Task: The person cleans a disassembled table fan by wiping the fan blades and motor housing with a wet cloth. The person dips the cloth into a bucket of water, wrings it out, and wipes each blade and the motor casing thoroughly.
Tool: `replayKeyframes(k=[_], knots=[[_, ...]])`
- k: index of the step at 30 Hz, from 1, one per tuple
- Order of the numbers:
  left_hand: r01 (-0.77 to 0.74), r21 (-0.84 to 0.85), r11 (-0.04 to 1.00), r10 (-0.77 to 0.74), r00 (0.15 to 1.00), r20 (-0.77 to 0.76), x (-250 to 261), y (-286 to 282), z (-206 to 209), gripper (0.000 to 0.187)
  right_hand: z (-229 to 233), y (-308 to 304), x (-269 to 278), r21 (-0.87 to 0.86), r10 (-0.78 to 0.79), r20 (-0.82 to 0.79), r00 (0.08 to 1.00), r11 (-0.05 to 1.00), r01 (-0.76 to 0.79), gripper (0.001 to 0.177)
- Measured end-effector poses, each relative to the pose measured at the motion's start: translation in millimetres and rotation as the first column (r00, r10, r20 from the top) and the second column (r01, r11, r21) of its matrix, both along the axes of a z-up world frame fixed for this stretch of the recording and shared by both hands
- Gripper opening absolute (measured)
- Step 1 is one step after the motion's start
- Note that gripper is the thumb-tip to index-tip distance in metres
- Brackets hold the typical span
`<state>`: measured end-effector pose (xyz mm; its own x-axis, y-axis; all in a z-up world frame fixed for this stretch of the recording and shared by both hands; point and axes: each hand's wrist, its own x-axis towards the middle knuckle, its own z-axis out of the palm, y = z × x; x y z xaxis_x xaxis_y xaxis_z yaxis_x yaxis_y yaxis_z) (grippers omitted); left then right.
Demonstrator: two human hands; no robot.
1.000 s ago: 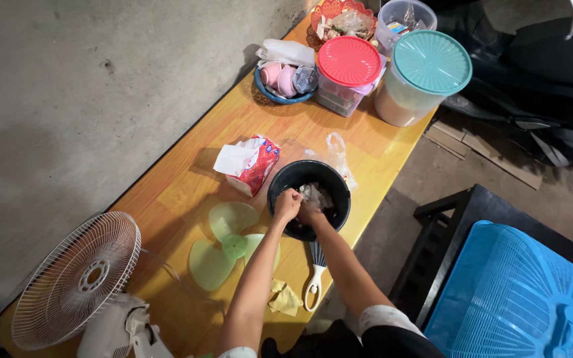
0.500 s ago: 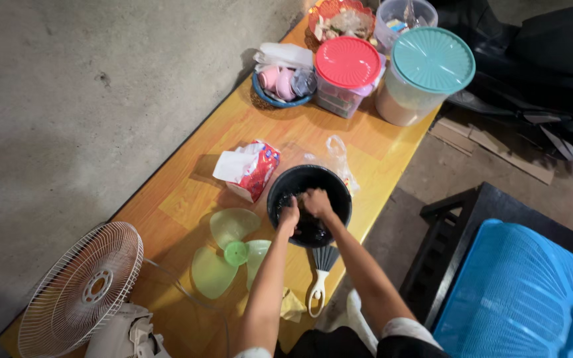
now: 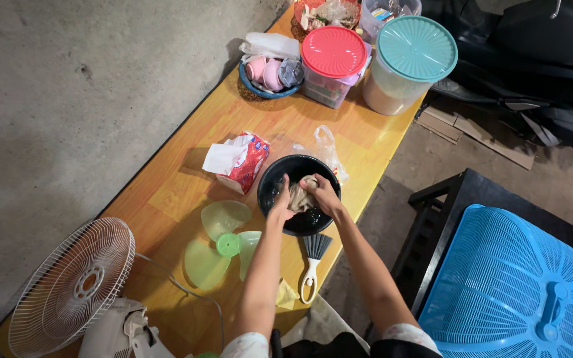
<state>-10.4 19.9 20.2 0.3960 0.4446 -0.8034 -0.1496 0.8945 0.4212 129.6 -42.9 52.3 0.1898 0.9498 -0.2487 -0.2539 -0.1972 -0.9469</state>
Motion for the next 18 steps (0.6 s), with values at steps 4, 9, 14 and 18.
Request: replayKeyframes(k=[4, 9, 14, 18], knots=[[0.319, 0.151, 0.936, -0.315, 0.948, -0.05, -6, -3, 16, 0.075, -12, 11, -9, -0.006, -0.07, 0.021, 0.997, 0.998, 0.07, 0.047], [0.319, 0.307, 0.897, -0.378, 0.913, 0.155, -17, -13, 15, 0.057, -12, 1, -18, -0.351, -0.116, -0.366, 0.923, 0.936, -0.021, 0.065], [0.26, 0.082, 0.962, -0.27, 0.952, 0.145, -17, -23, 18, 0.042, -14, 1, -16, -0.136, -0.013, -0.644, 0.765, 0.986, -0.098, 0.063], [0.239, 0.158, 0.958, -0.271, 0.937, 0.222, -16, -28, 7, 0.032, -18, 4, -7, -0.09, 0.056, -0.364, 0.93, 0.991, -0.095, 0.05]])
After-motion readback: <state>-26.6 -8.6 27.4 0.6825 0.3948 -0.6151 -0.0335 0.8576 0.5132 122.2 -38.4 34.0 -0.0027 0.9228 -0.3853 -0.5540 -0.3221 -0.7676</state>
